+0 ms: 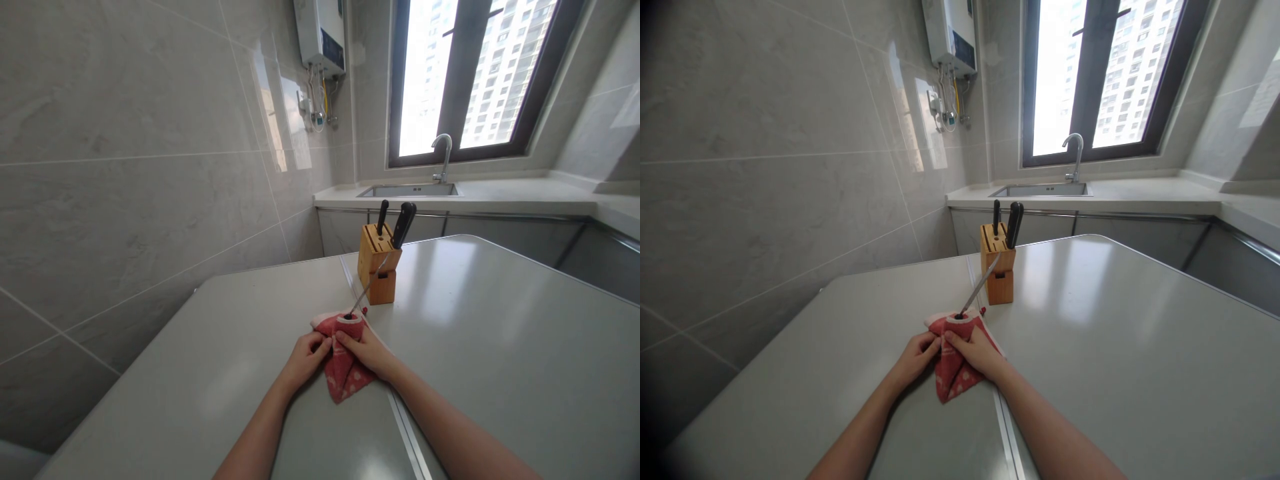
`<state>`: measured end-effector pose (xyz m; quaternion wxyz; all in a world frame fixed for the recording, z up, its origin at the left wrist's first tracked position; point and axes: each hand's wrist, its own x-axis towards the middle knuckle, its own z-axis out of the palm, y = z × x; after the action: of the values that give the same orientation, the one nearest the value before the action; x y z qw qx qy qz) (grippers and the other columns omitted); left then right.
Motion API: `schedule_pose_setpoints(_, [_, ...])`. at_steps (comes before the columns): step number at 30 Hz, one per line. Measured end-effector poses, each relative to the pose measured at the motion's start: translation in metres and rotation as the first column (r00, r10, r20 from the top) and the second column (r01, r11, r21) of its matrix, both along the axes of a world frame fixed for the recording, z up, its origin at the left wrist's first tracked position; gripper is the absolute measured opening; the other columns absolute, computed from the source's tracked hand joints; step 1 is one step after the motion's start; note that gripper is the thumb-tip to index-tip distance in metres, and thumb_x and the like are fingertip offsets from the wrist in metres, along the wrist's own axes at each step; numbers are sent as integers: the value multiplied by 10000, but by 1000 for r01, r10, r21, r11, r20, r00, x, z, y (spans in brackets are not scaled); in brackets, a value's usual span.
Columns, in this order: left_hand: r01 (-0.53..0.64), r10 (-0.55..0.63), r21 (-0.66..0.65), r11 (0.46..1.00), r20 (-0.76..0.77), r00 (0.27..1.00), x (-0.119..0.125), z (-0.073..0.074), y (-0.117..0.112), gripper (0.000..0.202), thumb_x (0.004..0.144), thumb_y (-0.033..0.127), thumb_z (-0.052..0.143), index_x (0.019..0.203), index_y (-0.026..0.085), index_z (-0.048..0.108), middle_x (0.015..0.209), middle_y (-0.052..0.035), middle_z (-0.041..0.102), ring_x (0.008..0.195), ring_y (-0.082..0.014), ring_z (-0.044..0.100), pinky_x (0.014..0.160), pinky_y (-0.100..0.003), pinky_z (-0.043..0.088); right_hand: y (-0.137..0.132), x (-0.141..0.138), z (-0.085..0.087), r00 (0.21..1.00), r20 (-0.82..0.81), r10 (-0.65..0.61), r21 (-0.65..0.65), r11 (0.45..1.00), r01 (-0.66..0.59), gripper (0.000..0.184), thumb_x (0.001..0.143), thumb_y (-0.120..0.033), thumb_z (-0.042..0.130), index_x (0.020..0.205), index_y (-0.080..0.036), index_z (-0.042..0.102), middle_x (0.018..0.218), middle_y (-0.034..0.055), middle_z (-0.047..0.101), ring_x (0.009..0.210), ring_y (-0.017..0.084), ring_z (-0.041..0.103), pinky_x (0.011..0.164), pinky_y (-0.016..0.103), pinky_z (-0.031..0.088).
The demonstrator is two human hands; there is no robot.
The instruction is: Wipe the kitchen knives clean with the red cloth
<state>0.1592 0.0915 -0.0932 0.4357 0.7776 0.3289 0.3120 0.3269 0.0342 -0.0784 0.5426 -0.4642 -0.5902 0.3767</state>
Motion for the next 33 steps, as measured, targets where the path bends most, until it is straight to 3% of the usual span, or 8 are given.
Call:
schedule_pose_setpoints(16, [-2, 2, -1, 1000, -56, 998, -2, -7, 2, 365, 770, 472, 573, 638, 143, 486, 587, 28, 449, 551, -98, 388, 535, -210, 325, -2, 0, 3, 998, 6, 59, -65, 996, -58, 338, 806, -479, 537, 820, -153, 625, 851, 49, 649, 840, 200, 593, 847, 351, 452])
schedule_pose_setpoints(26, [7, -7, -2, 1000, -43, 999, -1, -6, 1, 377, 763, 485, 568, 641, 132, 513, 581, 20, 473, 541, -100, 400, 530, -215, 331, -3, 0, 5, 996, -28, 88, -70, 993, -90, 357, 798, -496, 543, 860, -158, 637, 878, 53, 670, 849, 207, 604, 829, 346, 463])
schedule_pose_setpoints(33, [18, -18, 15, 1000, -42, 999, 0, 2, -4, 344, 766, 428, 560, 605, 126, 526, 562, 10, 479, 547, -106, 403, 537, -222, 333, -1, -1, -2, 992, -62, 111, -70, 991, -115, 352, 815, -493, 522, 857, -160, 627, 878, 46, 665, 845, 194, 603, 822, 327, 464])
